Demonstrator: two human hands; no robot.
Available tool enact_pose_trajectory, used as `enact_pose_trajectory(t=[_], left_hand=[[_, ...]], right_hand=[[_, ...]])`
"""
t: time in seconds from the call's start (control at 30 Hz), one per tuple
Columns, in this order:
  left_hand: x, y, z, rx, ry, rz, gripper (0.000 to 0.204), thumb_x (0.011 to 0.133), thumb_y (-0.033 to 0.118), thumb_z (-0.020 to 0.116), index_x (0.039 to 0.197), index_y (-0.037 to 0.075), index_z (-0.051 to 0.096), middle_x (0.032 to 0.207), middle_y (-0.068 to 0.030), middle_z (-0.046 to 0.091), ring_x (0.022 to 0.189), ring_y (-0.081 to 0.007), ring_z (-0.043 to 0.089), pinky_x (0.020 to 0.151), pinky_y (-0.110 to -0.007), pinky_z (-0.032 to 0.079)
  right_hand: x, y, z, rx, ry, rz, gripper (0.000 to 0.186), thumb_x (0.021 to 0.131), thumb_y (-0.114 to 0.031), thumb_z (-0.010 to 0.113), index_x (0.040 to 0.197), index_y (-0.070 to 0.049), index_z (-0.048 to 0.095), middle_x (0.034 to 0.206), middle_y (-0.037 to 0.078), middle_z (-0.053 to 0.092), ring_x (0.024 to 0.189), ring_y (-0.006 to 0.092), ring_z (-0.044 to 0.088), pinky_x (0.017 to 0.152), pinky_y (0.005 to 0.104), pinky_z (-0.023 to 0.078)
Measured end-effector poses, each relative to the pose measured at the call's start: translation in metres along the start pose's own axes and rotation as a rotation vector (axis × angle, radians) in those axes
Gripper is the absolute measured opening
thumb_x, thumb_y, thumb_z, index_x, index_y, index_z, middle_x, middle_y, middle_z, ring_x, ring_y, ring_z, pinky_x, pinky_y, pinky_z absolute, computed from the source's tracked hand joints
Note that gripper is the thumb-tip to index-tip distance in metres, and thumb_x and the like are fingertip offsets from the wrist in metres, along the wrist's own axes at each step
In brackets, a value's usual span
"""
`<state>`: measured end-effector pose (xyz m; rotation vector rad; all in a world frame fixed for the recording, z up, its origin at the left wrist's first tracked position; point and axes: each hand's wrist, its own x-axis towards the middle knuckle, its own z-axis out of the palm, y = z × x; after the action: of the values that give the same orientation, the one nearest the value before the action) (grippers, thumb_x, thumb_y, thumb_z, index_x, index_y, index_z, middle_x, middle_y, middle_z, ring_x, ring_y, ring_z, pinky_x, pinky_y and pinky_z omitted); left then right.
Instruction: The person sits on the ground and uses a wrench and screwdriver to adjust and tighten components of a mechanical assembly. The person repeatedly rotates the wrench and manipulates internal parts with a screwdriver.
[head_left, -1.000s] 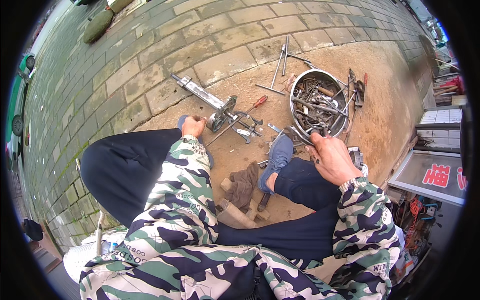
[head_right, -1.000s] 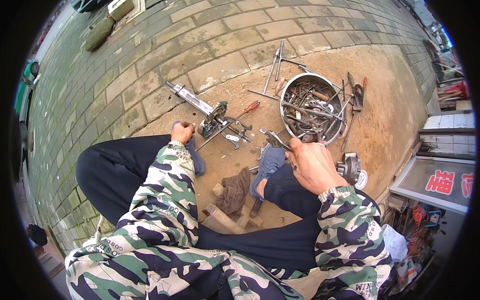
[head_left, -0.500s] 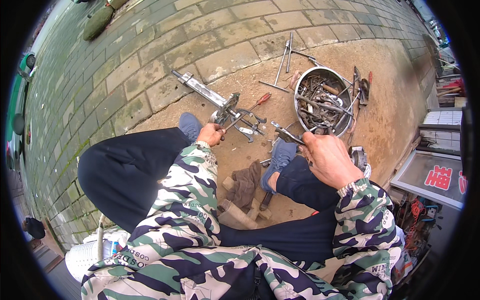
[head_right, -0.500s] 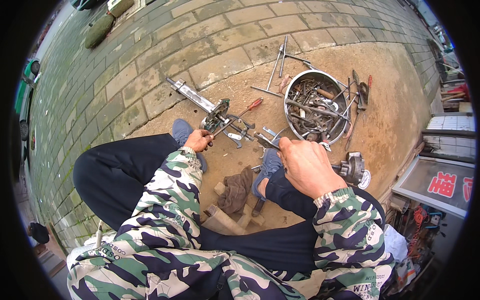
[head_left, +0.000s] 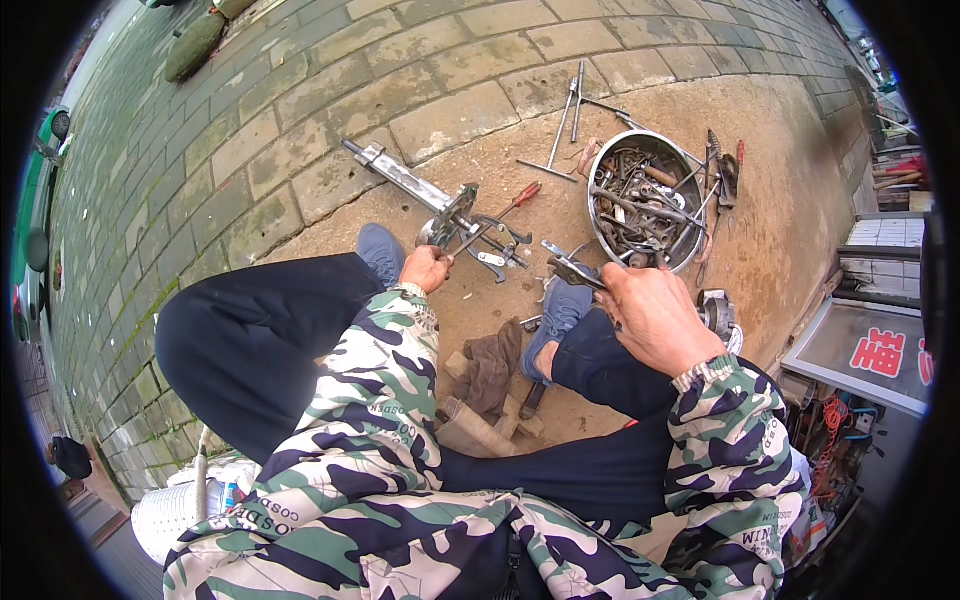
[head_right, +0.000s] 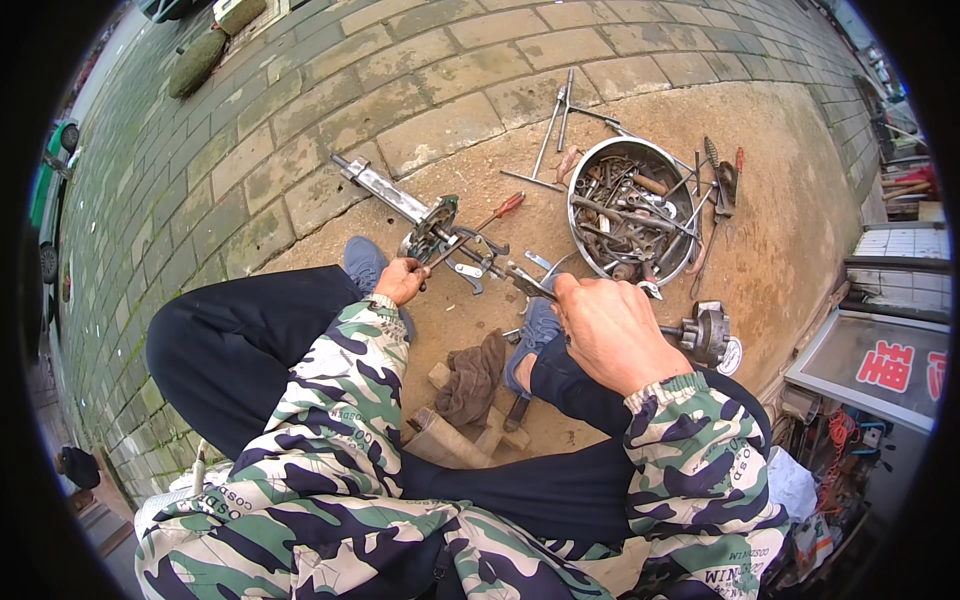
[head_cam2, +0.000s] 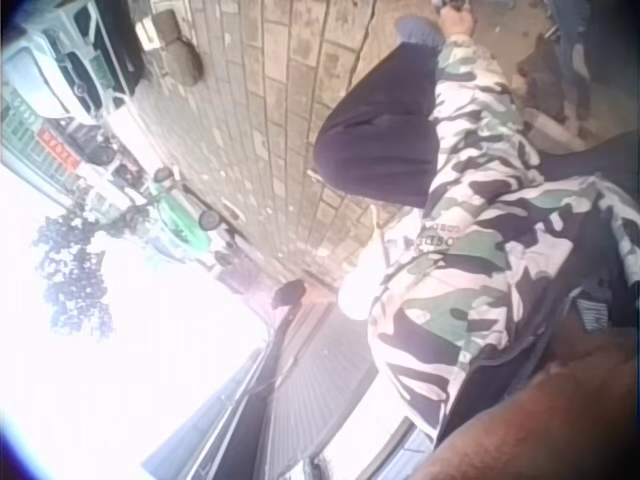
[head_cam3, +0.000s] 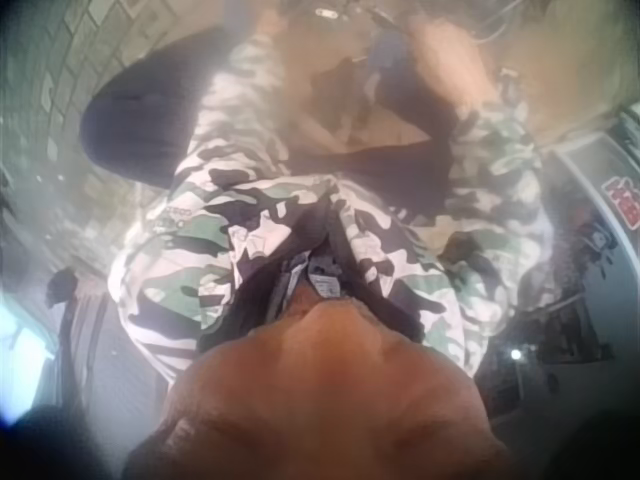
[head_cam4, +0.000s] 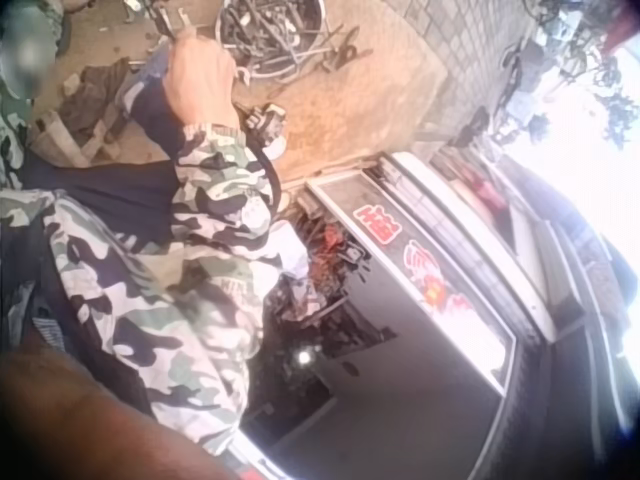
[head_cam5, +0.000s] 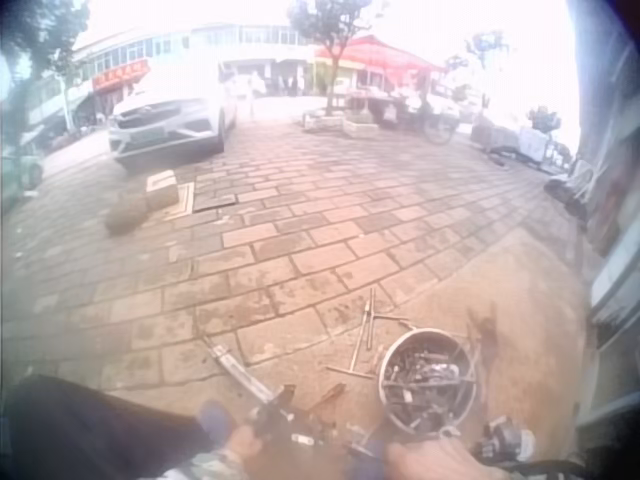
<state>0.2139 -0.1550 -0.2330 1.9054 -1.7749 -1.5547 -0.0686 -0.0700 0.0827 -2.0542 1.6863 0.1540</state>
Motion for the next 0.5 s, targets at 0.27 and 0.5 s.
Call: enact_pose_trajectory(t=[0.27,0.5], left_hand=[[-0.010,-0.026,-0.004,-0.049,0.077,-0.006,0.036,0.095,0.035,0.064,0.098,0.001,0.076,0.076,-0.0073,0.072,0.072,-0.0160,0.067,0.070,-0.033,0.051],[-0.015,-0.006,-0.017,-0.043,-0.007,-0.084,0.034,0.096,0.032,0.064,0.101,0.001,0.076,0.077,-0.0071,0.072,0.066,-0.0154,0.065,0.064,-0.034,0.051]], right_hand=[[0.004,-0.002,0.004,0.011,-0.014,-0.045,0.013,0.091,-0.010,0.064,0.090,0.000,0.057,0.073,0.022,0.064,0.077,0.0451,0.065,0.067,0.0526,0.049],[0.007,0.009,0.016,-0.064,-0.036,-0.022,0.011,0.088,-0.010,0.062,0.093,0.000,0.062,0.076,0.023,0.068,0.075,0.0437,0.068,0.068,0.0512,0.053]])
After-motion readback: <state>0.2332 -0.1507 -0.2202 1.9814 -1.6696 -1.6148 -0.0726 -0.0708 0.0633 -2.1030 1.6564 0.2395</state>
